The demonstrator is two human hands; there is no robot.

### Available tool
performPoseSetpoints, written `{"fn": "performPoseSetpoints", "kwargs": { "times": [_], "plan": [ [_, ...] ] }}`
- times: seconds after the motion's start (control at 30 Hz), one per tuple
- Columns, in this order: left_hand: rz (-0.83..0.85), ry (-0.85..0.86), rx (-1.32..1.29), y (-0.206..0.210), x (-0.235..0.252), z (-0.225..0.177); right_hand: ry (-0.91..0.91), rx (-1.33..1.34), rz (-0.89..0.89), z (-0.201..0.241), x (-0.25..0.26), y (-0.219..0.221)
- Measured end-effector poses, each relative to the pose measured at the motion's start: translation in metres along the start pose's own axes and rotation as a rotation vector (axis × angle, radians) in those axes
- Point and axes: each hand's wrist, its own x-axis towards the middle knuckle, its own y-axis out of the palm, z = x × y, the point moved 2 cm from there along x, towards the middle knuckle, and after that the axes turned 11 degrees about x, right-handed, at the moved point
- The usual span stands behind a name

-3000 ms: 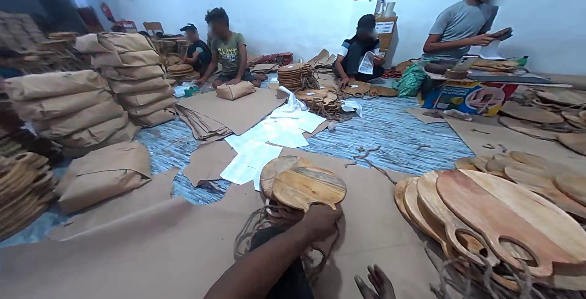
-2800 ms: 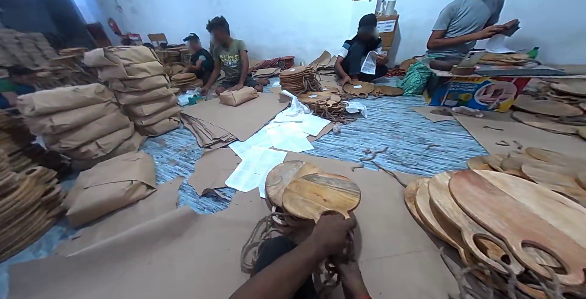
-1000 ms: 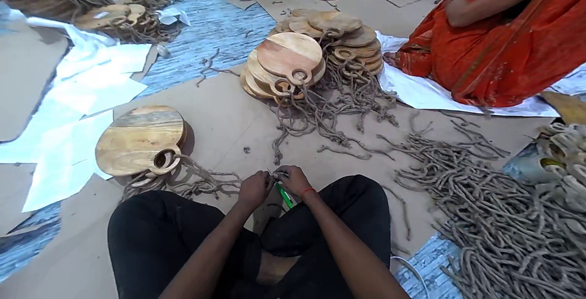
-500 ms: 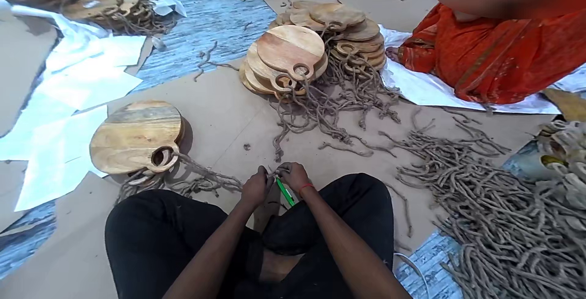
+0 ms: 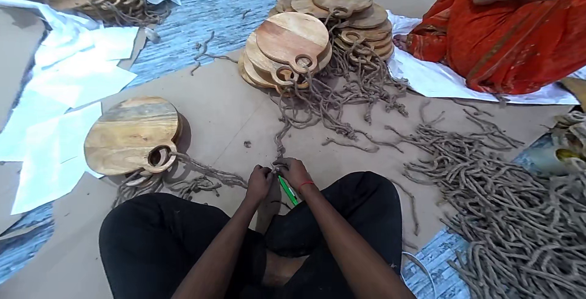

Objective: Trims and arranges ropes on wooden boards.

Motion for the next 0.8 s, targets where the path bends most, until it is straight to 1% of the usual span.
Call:
{"fn": "performPoseSetpoints", "kwargs": {
  "times": [0.07,0.17,0.27,0.4,0.47,0.6,0.67,0.73,0.8],
  "plan": [
    [0.003,0.000,-0.002,-0.002,-0.001,-0.002,0.033,0.024,0.016,0.005,-0.002,-0.001],
    [-0.017,0.000,-0.018,-0.005,-0.003,-0.006,0.139,0.091,0.026,0.017,-0.008,-0.007],
    [-0.039,0.000,-0.020,-0.003,-0.002,-0.006,0.118,0.128,-0.023,0.010,-0.009,-0.006],
    [-0.016,-0.003,-0.011,-0.002,0.000,-0.006,0.130,0.137,0.002,0.003,-0.005,-0.004],
    [-0.039,-0.009,-0.029,-0.002,0.000,-0.005,0.141,0.126,-0.001,0.003,-0.005,-0.003],
    [-0.084,-0.027,-0.089,-0.002,0.000,-0.004,0.226,0.086,-0.012,0.015,-0.010,-0.007],
    [-0.075,-0.032,-0.099,-0.001,0.001,-0.004,0.198,0.040,-0.011,0.010,-0.008,-0.007],
    [-0.065,-0.014,-0.106,0.002,-0.004,-0.004,0.212,-0.009,0.023,0.009,-0.009,-0.010],
    [-0.061,-0.008,-0.106,0.003,-0.007,-0.005,0.268,-0.061,0.065,0.014,-0.008,-0.012]
  ]
}}
